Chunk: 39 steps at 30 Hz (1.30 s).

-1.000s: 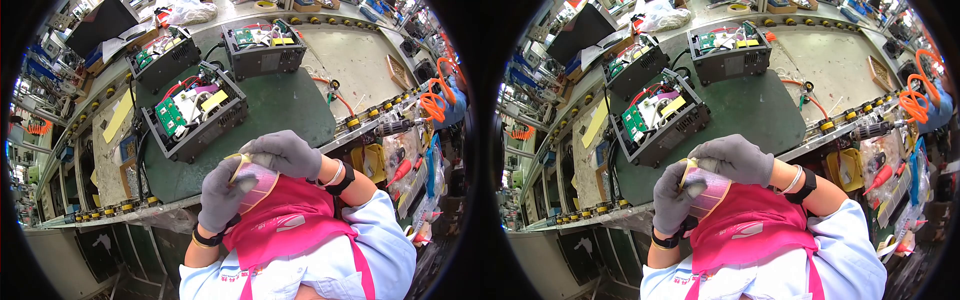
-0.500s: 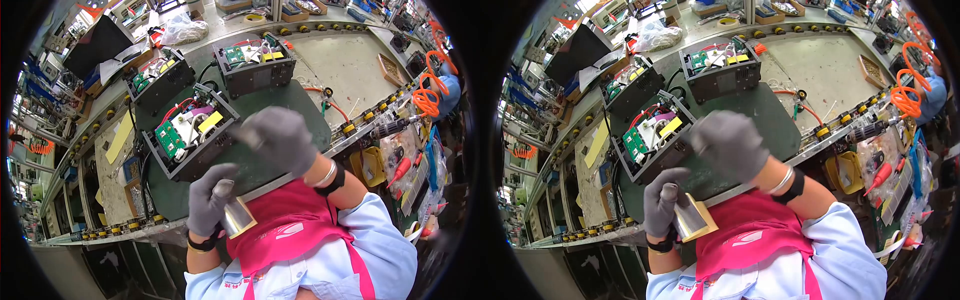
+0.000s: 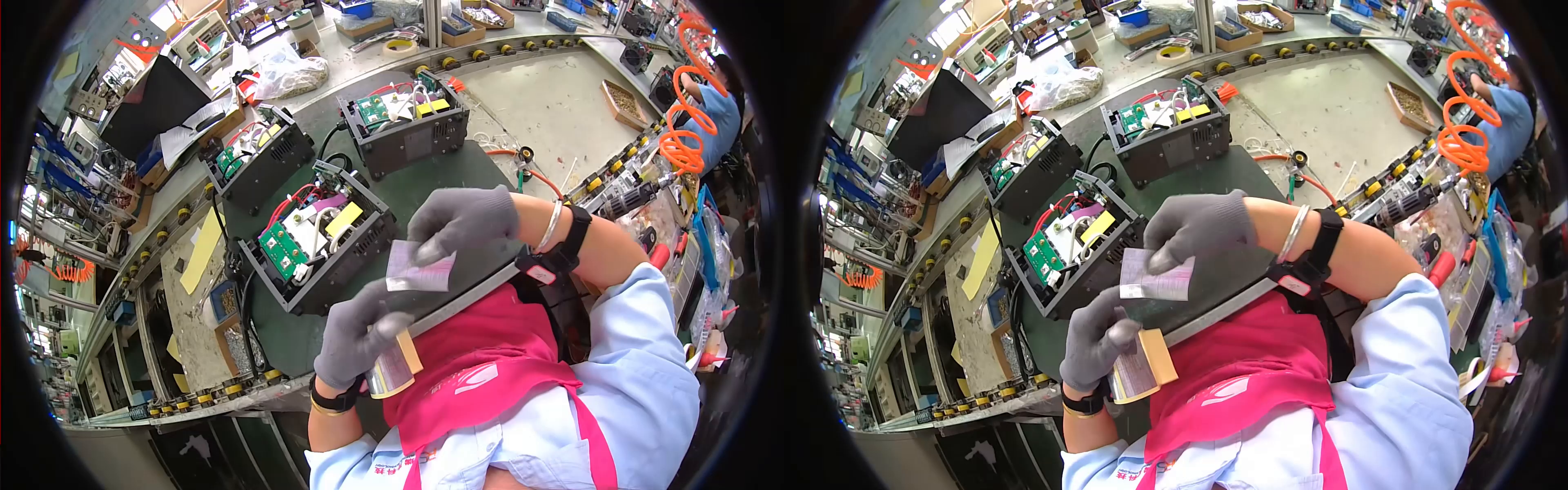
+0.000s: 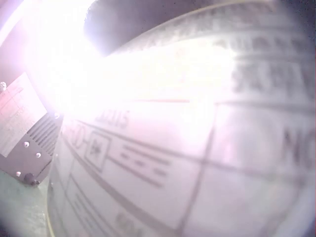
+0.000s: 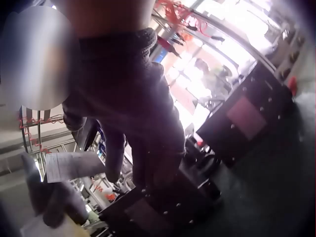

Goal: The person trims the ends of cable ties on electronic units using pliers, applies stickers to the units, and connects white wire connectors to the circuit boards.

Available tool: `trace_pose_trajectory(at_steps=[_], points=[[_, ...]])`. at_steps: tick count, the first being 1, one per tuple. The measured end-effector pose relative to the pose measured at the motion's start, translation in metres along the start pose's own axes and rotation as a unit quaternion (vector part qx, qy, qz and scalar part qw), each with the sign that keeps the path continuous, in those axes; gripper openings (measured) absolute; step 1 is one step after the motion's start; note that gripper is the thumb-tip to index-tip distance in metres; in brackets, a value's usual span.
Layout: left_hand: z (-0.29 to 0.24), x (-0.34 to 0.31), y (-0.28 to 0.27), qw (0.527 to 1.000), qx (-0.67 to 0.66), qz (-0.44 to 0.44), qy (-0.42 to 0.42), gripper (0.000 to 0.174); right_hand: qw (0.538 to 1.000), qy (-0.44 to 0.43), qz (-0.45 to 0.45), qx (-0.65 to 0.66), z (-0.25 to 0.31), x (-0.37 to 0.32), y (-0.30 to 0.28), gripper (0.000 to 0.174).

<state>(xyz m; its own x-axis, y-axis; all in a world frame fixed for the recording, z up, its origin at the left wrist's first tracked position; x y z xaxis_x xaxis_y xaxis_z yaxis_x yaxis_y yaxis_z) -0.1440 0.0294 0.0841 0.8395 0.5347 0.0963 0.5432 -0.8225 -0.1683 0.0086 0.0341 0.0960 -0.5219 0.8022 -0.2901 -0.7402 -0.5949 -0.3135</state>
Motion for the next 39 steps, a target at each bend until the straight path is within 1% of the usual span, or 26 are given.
trace_pose_trajectory(at_steps=[2,3,5,7,9,10,11,13,14,15,16,17,18,19,20,21,22,23,25,27,28,31,32,34,37,39], points=[[0.016,-0.007,-0.010,0.991,-0.063,-0.078,-0.090,0.047,0.996,0.007,-0.085,0.001,0.010,-0.013,-0.021,0.029],[0.030,-0.014,-0.021,0.983,-0.102,-0.112,-0.106,0.050,0.992,0.008,-0.129,-0.001,0.016,-0.021,-0.035,0.028],[0.029,-0.023,-0.042,0.970,-0.116,-0.203,-0.065,0.058,0.971,-0.096,-0.220,0.002,0.039,-0.037,-0.076,0.026],[0.039,-0.032,-0.058,0.964,-0.044,-0.249,-0.078,0.058,0.960,-0.098,-0.263,-0.014,0.063,-0.051,-0.114,0.019],[0.051,-0.036,-0.062,0.955,0.043,-0.278,-0.091,0.055,0.938,-0.089,-0.333,0.017,0.079,-0.049,-0.148,0.021],[0.057,-0.031,-0.064,0.955,0.067,-0.285,-0.050,0.047,0.941,-0.084,-0.327,0.026,0.088,-0.044,-0.161,0.025],[0.059,-0.031,-0.069,0.941,0.128,-0.312,-0.012,0.039,0.937,-0.107,-0.332,0.016,0.100,-0.035,-0.171,0.026],[0.066,-0.031,-0.075,0.935,0.105,-0.337,0.003,0.035,0.926,-0.105,-0.360,0.039,0.122,-0.015,-0.175,0.026],[0.064,-0.034,-0.074,0.933,0.038,-0.359,0.011,0.032,0.927,-0.143,-0.344,0.040,0.123,0.007,-0.180,0.026],[0.058,-0.040,-0.077,0.930,0.101,-0.353,-0.036,0.027,0.927,-0.180,-0.327,0.041,0.112,0.036,-0.187,0.026],[0.053,-0.051,-0.080,0.922,0.127,-0.363,-0.041,0.024,0.934,-0.213,-0.286,0.032,0.103,0.069,-0.178,0.025],[0.050,-0.065,-0.082,0.914,0.154,-0.373,-0.046,0.021,0.942,-0.165,-0.290,0.024,0.086,0.100,-0.172,0.024],[0.059,-0.085,-0.084,0.915,0.110,-0.380,-0.077,0.019,0.950,-0.162,-0.262,0.058,0.070,0.132,-0.163,0.024],[0.067,-0.106,-0.085,0.914,0.067,-0.386,-0.107,0.017,0.934,-0.180,-0.266,0.155,0.050,0.162,-0.156,0.031],[0.056,-0.122,-0.087,0.915,0.127,-0.370,-0.098,0.020,0.932,-0.178,-0.269,0.165,0.020,0.197,-0.154,0.031],[0.045,-0.134,-0.088,0.913,0.186,-0.352,-0.092,0.023,0.951,-0.142,-0.243,0.129,0.021,0.209,-0.136,0.027],[0.056,-0.149,-0.087,0.925,0.080,-0.350,-0.126,0.028,0.959,-0.119,-0.208,0.152,-0.011,0.246,-0.125,0.024],[0.063,-0.162,-0.083,0.925,-0.028,-0.340,-0.165,0.034,0.960,-0.089,-0.213,0.157,-0.023,0.261,-0.111,0.020],[0.056,-0.169,-0.084,0.915,-0.059,-0.337,-0.212,0.037,0.961,-0.067,-0.181,0.200,-0.058,0.298,-0.094,0.027],[0.062,-0.173,-0.085,0.916,-0.078,-0.322,-0.224,0.035,0.942,-0.055,-0.235,0.233,-0.075,0.311,-0.097,0.033],[0.061,-0.172,-0.086,0.922,-0.042,-0.308,-0.233,0.042,0.932,-0.051,-0.263,0.245,-0.082,0.314,-0.103,0.037],[0.062,-0.174,-0.083,0.926,-0.040,-0.282,-0.249,0.028,0.932,-0.033,-0.269,0.240,-0.070,0.302,-0.107,0.046],[0.055,-0.170,-0.090,0.934,0.042,-0.296,-0.198,0.036,0.931,-0.042,-0.269,0.243,-0.079,0.309,-0.109,0.046],[0.059,-0.170,-0.088,0.935,0.026,-0.294,-0.197,0.037,0.930,-0.058,-0.265,0.249,-0.105,0.331,-0.112,0.046],[0.058,-0.171,-0.086,0.931,-0.005,-0.290,-0.222,0.038,0.942,-0.039,-0.263,0.205,-0.081,0.311,-0.112,0.047],[0.060,-0.173,-0.085,0.927,-0.023,-0.294,-0.232,0.037,0.941,-0.044,-0.270,0.202,-0.082,0.314,-0.113,0.045]])
Point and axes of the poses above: each hand's wrist, its own x-axis towards the middle knuckle, its own y-axis out of the palm, z = x × y, the point moved 9 cm from there along x, towards the middle knuckle, and after that the axes turned 3 degrees about z, right-handed, at the moved point
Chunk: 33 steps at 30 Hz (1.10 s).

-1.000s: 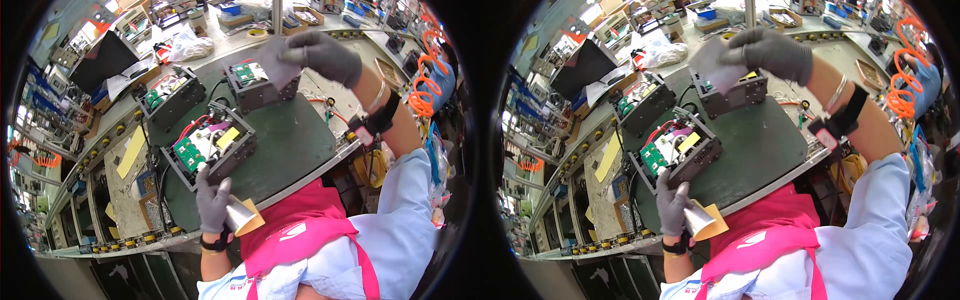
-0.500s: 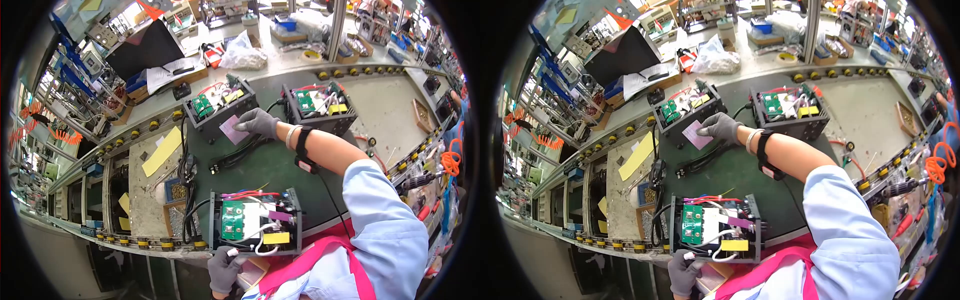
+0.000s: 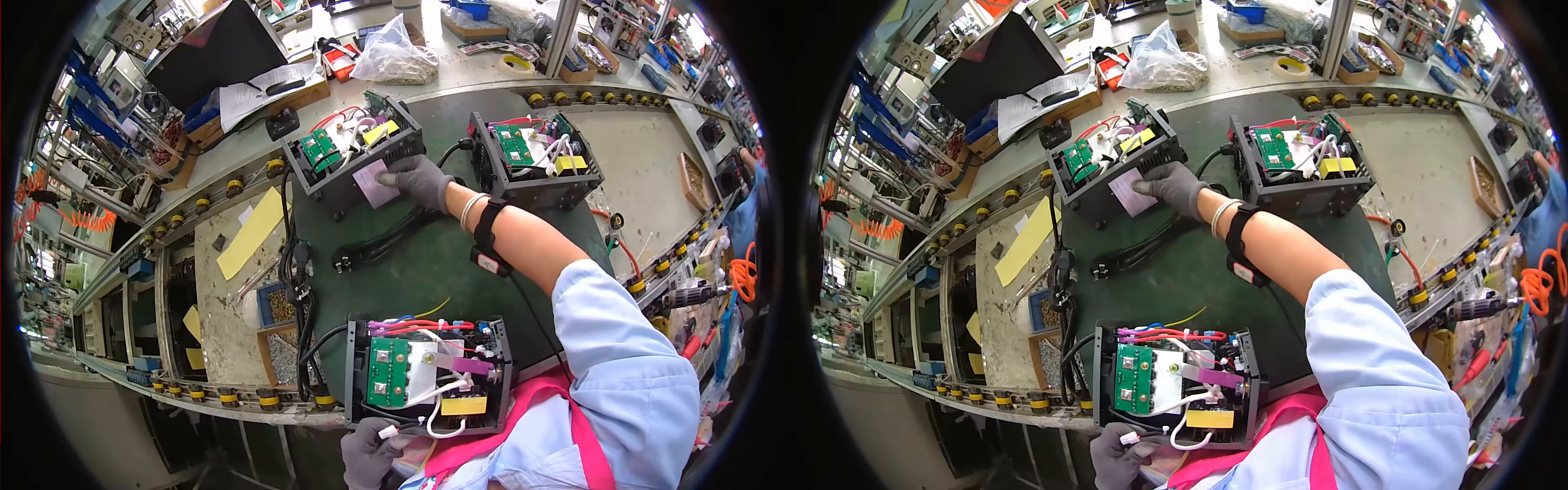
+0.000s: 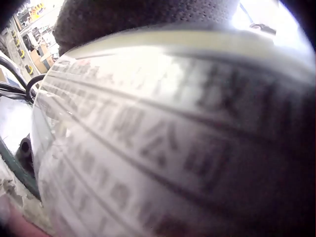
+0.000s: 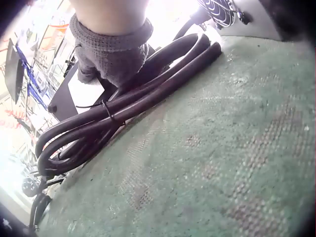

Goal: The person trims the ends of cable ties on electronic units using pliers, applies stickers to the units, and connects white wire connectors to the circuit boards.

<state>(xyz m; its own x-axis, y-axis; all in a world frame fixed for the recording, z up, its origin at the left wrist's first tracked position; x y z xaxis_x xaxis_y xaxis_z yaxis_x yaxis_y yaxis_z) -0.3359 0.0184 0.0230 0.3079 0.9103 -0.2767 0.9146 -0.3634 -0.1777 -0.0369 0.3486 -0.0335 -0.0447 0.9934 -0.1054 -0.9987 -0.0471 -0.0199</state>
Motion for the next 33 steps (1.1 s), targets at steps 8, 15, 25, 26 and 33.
trace_pose_trajectory(at_steps=[8,15,25,26,33], points=[[-0.008,0.001,0.000,1.000,-0.019,-0.015,0.010,0.038,1.000,0.016,-0.011,0.009,-0.003,0.002,-0.002,0.041],[-0.011,0.002,0.000,1.000,0.007,-0.020,0.019,0.038,0.999,0.023,-0.028,0.008,-0.005,0.002,-0.002,0.044],[-0.007,0.002,-0.002,1.000,0.017,-0.012,0.013,0.038,0.985,0.071,-0.057,-0.148,0.006,0.002,-0.004,0.052],[-0.010,0.002,-0.001,1.000,0.015,-0.017,0.017,0.038,0.974,0.089,-0.051,-0.204,0.015,-0.003,-0.003,0.054],[-0.008,0.002,0.000,1.000,-0.007,0.003,0.010,0.039,0.926,0.025,-0.023,-0.377,0.030,-0.011,-0.001,0.043]])
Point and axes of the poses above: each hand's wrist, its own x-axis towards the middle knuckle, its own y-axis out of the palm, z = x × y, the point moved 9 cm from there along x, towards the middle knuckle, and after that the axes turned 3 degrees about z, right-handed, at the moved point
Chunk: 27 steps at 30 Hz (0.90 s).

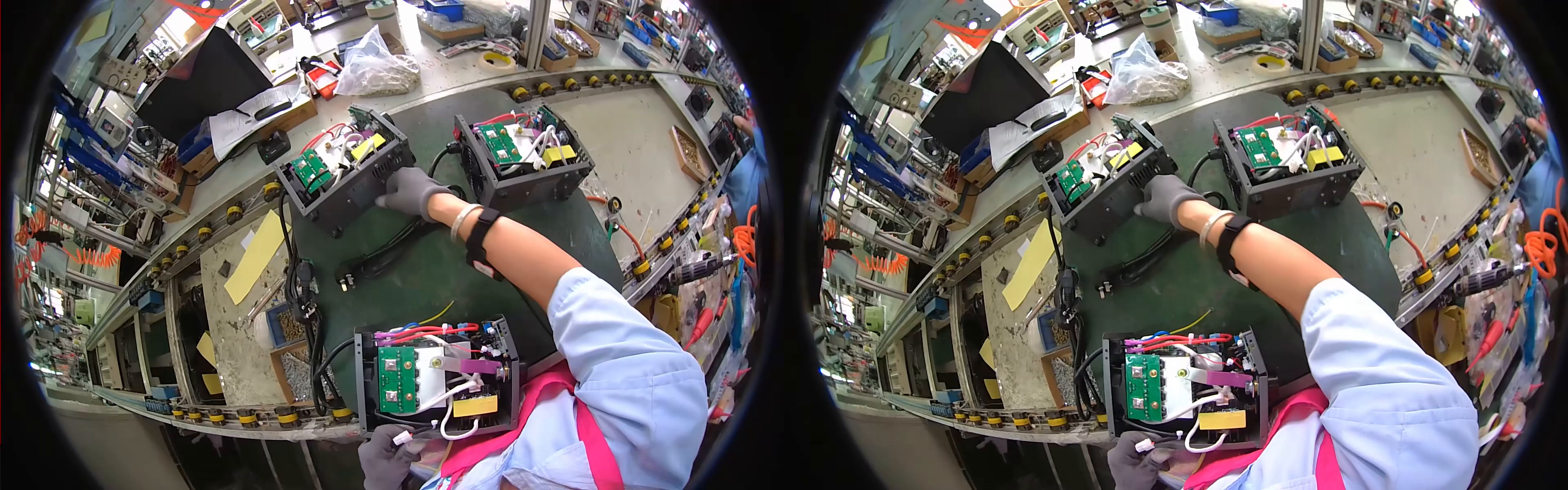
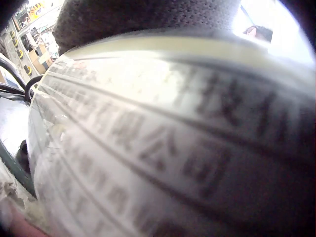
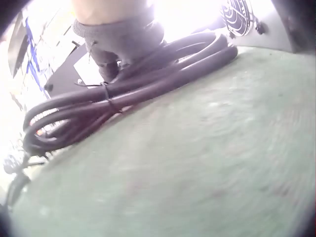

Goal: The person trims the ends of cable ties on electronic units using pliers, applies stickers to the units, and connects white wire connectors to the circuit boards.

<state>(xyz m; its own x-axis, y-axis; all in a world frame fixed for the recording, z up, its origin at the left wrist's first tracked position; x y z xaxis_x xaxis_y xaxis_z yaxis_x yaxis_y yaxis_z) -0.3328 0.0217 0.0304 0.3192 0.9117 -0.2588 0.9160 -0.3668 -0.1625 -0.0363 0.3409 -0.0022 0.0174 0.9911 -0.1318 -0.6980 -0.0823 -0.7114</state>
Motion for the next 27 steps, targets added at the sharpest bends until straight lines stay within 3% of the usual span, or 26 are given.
trace_pose_trajectory(at_steps=[2,5,6,7,9,11,12,15,17,18,19,21,22,23,24,26,27], points=[[-0.003,0.001,0.002,1.000,-0.001,0.002,0.009,0.039,0.994,-0.058,0.011,0.091,0.015,-0.006,-0.004,0.038],[0.013,-0.001,0.001,1.000,-0.030,0.008,0.006,0.039,0.914,-0.120,0.211,0.326,0.037,0.009,0.027,0.030],[0.013,-0.001,0.000,1.000,-0.027,-0.008,0.014,0.039,0.921,-0.102,0.199,0.319,0.030,0.017,0.035,0.023],[0.012,-0.002,-0.001,0.999,-0.023,-0.023,0.020,0.040,0.960,-0.058,0.179,0.205,0.005,0.030,0.047,0.024],[0.005,-0.003,-0.004,0.998,0.002,-0.047,0.042,0.042,0.965,0.017,0.128,0.228,-0.012,0.017,0.043,0.023],[-0.004,-0.003,-0.003,0.994,0.030,-0.070,0.074,0.044,0.996,-0.013,0.032,0.084,-0.006,0.015,0.023,0.023],[0.008,-0.004,-0.004,0.997,-0.003,-0.066,0.035,0.047,0.999,-0.024,-0.018,0.012,-0.004,0.010,0.014,0.023],[0.013,-0.002,-0.004,0.996,0.037,-0.064,0.050,0.047,0.961,-0.189,-0.202,-0.029,0.031,-0.034,-0.042,0.039],[-0.004,0.007,0.003,0.975,0.159,-0.087,0.129,0.051,0.929,-0.241,-0.248,-0.129,0.056,-0.052,-0.055,0.049],[0.004,0.016,0.007,0.980,0.140,-0.097,0.107,0.055,0.908,-0.266,-0.269,-0.178,0.067,-0.059,-0.057,0.055],[0.000,0.020,0.015,0.969,0.203,-0.078,0.121,0.046,0.930,-0.242,-0.212,-0.175,0.064,-0.054,-0.053,0.059],[-0.004,0.038,0.031,0.971,0.201,-0.086,0.099,0.039,0.962,-0.194,-0.102,-0.166,0.058,-0.043,-0.050,0.068],[-0.003,0.048,0.038,0.969,0.195,-0.096,0.115,0.044,0.943,-0.235,-0.134,-0.192,0.059,-0.043,-0.053,0.066],[-0.007,0.057,0.046,0.967,0.190,-0.103,0.133,0.050,0.955,-0.216,-0.098,-0.179,0.058,-0.040,-0.057,0.066],[-0.038,0.059,0.056,0.950,0.223,-0.131,0.173,0.034,0.965,-0.195,-0.062,-0.166,0.058,-0.038,-0.061,0.065],[-0.049,0.066,0.074,0.944,0.222,-0.145,0.194,0.039,0.973,-0.174,0.023,-0.148,0.052,-0.056,-0.065,0.057],[-0.051,0.071,0.082,0.938,0.228,-0.157,0.206,0.041,0.973,-0.178,0.023,-0.147,0.049,-0.068,-0.073,0.053]])
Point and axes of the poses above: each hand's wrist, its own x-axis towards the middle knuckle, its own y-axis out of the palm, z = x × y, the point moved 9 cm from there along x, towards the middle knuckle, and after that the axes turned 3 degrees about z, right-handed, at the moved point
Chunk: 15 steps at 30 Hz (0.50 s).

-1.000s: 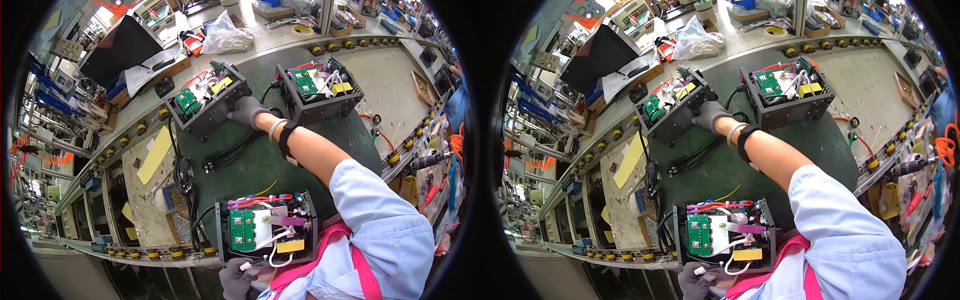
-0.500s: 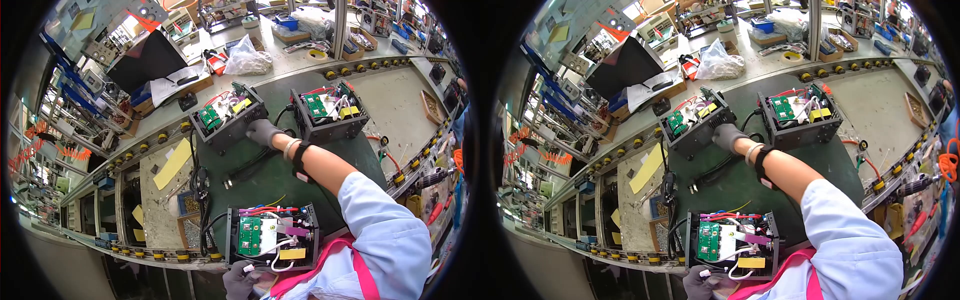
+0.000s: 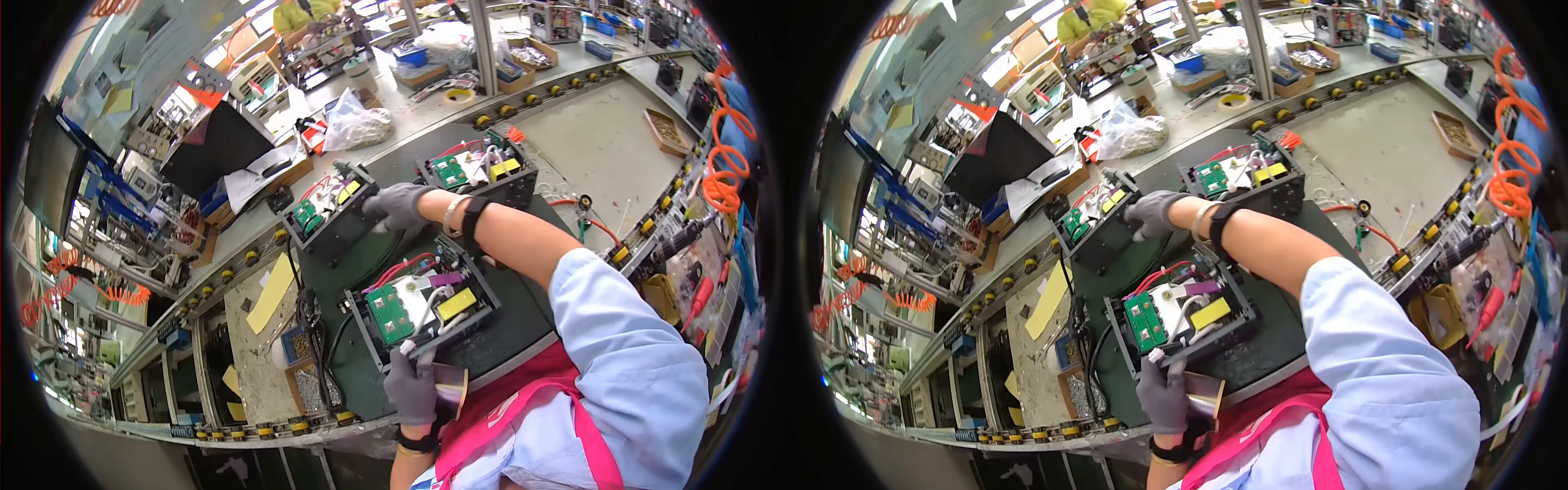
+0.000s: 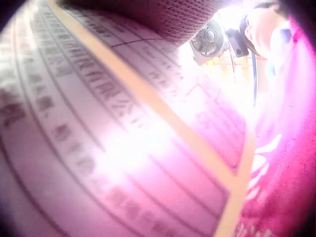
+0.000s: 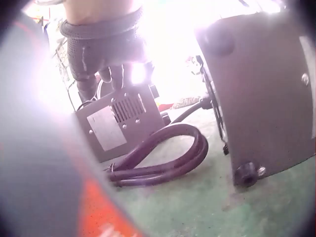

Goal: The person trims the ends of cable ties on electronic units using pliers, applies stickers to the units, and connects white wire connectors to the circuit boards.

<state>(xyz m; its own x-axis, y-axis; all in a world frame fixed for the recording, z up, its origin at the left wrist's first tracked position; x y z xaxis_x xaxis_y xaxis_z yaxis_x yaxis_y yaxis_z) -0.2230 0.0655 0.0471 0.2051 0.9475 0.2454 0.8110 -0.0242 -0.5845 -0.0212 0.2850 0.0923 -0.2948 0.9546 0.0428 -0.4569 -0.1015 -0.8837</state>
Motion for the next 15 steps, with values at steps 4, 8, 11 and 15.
trace_pose_trajectory(at_steps=[4,8,11,15], points=[[-0.012,0.002,0.021,0.995,0.095,0.025,0.002,0.044,0.994,-0.012,-0.049,0.097,-0.008,-0.080,-0.037,0.038],[-0.033,-0.004,0.034,0.994,0.015,0.095,0.045,0.047,0.976,-0.066,-0.124,0.166,0.018,-0.206,-0.073,0.024],[-0.072,-0.011,0.037,0.979,-0.124,0.136,0.083,0.048,0.967,0.033,0.012,0.253,0.019,-0.295,-0.031,0.026],[-0.130,-0.024,0.043,0.941,-0.194,0.119,0.251,0.049,0.955,0.037,0.073,0.286,0.042,-0.377,0.024,0.038]])
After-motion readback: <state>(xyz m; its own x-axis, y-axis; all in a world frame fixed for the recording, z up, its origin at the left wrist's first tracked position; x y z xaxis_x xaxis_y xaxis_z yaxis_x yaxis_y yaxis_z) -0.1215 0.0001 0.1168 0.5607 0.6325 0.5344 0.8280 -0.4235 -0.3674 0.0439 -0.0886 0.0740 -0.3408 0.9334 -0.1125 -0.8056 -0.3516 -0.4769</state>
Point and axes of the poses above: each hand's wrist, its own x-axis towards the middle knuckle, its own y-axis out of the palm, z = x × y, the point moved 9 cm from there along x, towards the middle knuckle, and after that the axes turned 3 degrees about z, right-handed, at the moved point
